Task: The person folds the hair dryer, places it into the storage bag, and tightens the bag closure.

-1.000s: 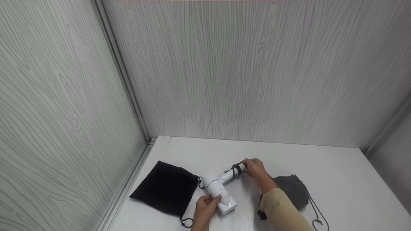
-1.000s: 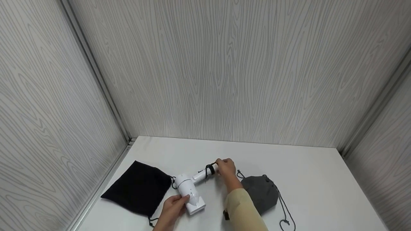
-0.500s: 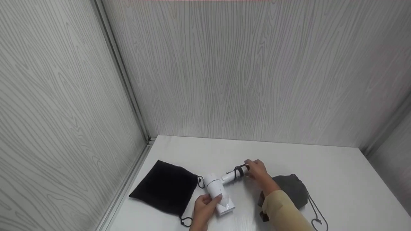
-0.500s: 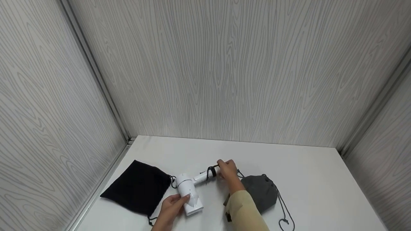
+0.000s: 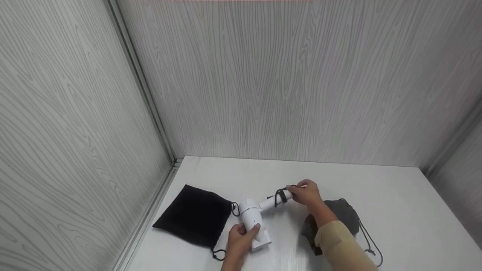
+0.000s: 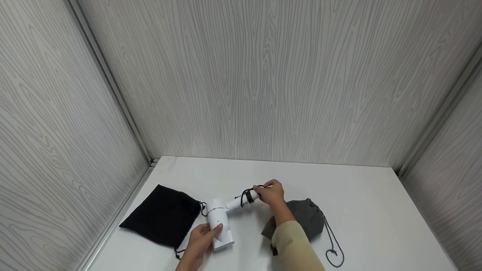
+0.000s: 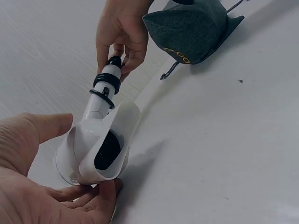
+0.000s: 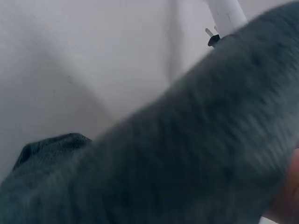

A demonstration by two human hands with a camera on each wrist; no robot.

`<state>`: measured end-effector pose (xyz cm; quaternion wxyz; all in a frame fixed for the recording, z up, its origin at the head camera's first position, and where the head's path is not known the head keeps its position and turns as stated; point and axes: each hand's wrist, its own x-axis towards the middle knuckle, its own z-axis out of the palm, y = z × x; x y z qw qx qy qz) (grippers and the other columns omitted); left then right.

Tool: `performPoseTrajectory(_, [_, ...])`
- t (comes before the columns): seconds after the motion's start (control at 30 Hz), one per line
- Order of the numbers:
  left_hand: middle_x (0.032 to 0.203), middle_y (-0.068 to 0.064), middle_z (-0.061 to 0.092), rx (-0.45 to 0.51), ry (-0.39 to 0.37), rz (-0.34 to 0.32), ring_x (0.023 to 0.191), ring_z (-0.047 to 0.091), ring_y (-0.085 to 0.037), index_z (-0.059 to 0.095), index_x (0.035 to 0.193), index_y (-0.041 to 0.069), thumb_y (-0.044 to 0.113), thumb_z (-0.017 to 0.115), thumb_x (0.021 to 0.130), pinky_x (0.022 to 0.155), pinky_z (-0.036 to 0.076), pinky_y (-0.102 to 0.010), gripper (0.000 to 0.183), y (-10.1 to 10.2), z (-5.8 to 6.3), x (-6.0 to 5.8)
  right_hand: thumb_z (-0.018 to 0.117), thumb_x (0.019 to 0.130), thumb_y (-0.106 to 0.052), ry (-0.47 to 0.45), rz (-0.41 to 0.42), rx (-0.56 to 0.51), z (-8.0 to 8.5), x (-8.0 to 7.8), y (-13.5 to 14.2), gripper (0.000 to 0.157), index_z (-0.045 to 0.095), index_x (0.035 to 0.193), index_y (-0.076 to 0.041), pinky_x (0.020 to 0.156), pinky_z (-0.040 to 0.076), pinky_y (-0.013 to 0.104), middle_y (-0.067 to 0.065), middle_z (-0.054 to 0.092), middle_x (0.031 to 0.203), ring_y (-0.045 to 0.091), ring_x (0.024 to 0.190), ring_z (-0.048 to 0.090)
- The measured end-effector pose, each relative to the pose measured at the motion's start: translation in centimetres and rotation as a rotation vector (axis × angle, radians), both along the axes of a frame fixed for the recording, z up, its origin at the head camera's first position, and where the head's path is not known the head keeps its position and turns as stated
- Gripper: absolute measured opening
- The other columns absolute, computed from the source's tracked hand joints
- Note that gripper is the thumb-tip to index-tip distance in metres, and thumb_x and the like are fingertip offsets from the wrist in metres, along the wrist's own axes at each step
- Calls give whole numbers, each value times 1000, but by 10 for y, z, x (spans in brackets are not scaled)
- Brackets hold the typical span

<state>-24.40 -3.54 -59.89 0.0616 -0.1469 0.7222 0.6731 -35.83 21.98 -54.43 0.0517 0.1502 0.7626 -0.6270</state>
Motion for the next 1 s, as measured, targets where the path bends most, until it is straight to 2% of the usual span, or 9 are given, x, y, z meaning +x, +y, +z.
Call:
performPoseTrajectory(0.1, [132, -32, 64, 17, 18, -2, 119, 67, -38, 51, 140, -15, 28, 82, 91, 104, 57, -50, 73, -5, 2, 5, 84, 93, -21, -31, 127, 11, 9, 7, 9, 57, 55, 137, -1, 89, 65, 35, 19, 66, 122, 22, 99, 73])
performPoseTrajectory(0.17, [136, -34, 62, 32, 29, -11, 123, 66, -42, 49, 143, -17, 23, 81, 90, 107, 55, -53, 73, -9, 4, 8, 85, 92, -22, -37, 237, 46, 18, 12, 16, 62, 56, 142, 0, 93, 65, 39, 20, 69, 124, 24, 102, 75])
performPoseTrajectory(0.3, [141, -36, 59, 55, 69, -26, 125, 65, -43, 47, 145, -17, 16, 81, 88, 107, 55, -55, 74, -12, 15, 10, 86, 91, -24, -25, 395, 96, 39, 21, 28, 54, 66, 135, 2, 95, 64, 40, 19, 72, 123, 24, 103, 77])
performPoseTrajectory(0.4, [141, -33, 60, 34, 98, -21, 123, 66, -40, 50, 146, -14, 14, 82, 87, 104, 56, -54, 73, -13, 26, 10, 86, 91, -27, -16, 459, 105, 50, 26, 34, 49, 71, 128, 2, 94, 64, 38, 19, 73, 121, 23, 102, 76])
performPoseTrajectory(0.57, [142, -28, 61, -21, 143, -59, 125, 66, -40, 55, 145, -9, 16, 85, 86, 104, 57, -54, 71, -18, 38, 9, 87, 90, -30, -16, 567, 108, 58, 34, 48, 52, 72, 130, -1, 90, 63, 34, 16, 72, 120, 22, 99, 74])
performPoseTrajectory(0.8, [141, -31, 60, -15, 197, -140, 123, 68, -44, 58, 143, -9, 15, 87, 87, 95, 63, -49, 67, -27, 47, 15, 90, 86, -32, -64, 733, 184, 62, 48, 55, 46, 78, 125, -11, 86, 59, 37, 10, 75, 106, 23, 93, 69])
performPoseTrajectory(1.0, [142, -29, 61, -57, 231, -163, 123, 69, -41, 60, 142, -6, 16, 87, 87, 95, 63, -50, 65, -24, 55, 19, 89, 86, -24, -66, 867, 181, 60, 56, 60, 32, 82, 114, -10, 79, 56, 34, 4, 77, 99, 19, 86, 67])
